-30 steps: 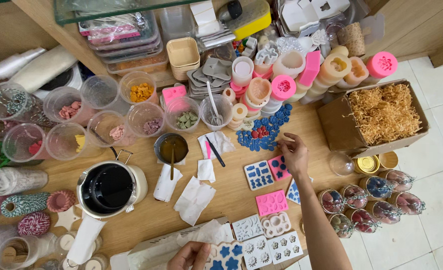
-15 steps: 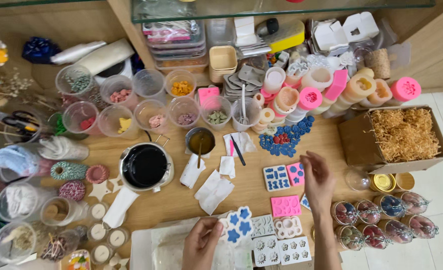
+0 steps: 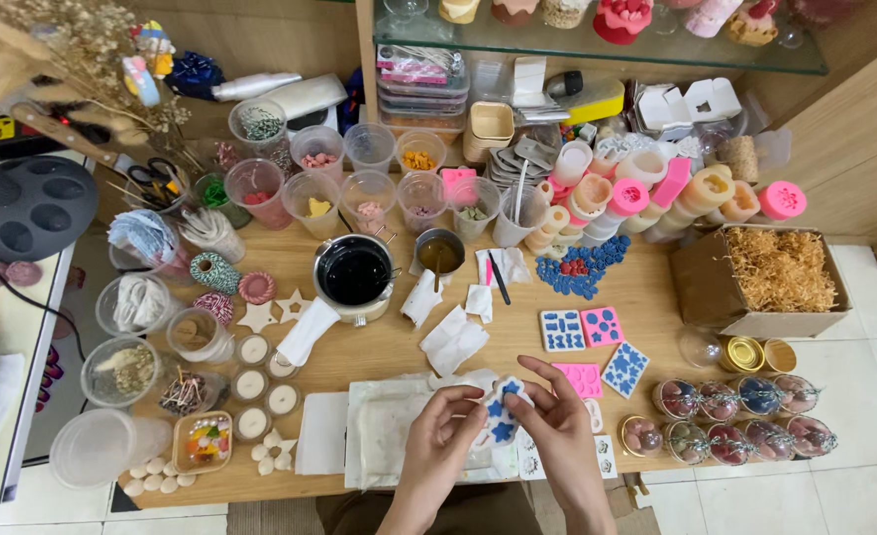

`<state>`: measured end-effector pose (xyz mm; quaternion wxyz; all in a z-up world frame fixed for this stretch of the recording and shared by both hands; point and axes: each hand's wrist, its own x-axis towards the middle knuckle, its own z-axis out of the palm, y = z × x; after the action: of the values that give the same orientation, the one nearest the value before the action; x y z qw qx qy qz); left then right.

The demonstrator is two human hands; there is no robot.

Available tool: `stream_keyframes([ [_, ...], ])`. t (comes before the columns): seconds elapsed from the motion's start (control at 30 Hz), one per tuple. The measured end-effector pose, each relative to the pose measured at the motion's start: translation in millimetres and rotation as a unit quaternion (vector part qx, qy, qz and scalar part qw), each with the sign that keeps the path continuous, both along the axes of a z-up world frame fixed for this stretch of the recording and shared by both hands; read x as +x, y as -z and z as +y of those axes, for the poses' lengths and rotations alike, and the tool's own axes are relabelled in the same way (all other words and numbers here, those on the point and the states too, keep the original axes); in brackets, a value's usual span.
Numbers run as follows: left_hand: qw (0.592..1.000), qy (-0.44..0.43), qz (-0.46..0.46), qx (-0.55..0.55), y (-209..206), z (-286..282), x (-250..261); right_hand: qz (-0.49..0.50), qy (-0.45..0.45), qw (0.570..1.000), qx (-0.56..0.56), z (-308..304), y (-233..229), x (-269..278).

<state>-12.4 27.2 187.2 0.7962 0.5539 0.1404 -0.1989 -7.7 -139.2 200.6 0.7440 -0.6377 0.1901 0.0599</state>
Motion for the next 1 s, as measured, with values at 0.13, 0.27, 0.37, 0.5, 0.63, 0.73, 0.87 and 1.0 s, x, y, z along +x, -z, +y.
stream_keyframes([
  [0.13,1.000,-0.002,-0.012,0.015,-5,3,-7,0.016,-0.004,0.999,-0.041,-2,-5,-14],
  [0.27,0.999,-0.031,-0.023,0.008,-5,2,-12,0.078,0.026,0.995,-0.054,-4,-9,-22],
  [0.37,0.999,-0.044,-0.004,0.000,-8,2,-11,0.063,0.030,0.997,-0.018,-5,-6,-26],
  [0.5,0.999,-0.036,0.003,-0.037,-17,3,-10,0.044,0.027,0.998,0.024,-5,-2,-31],
  [0.63,0.997,0.009,0.005,-0.080,-22,13,-10,0.032,0.049,0.997,0.054,-3,1,-31],
  [0.73,0.996,0.000,0.020,-0.092,-23,15,-11,0.028,0.041,0.999,0.006,0,-3,-31],
  [0.87,0.994,-0.024,0.029,-0.099,-24,15,-11,0.015,0.031,0.999,-0.027,7,-10,-33],
  [1.0,0.997,-0.014,0.031,-0.073,-23,15,-10,-0.012,0.023,0.997,-0.073,9,-11,-37],
])
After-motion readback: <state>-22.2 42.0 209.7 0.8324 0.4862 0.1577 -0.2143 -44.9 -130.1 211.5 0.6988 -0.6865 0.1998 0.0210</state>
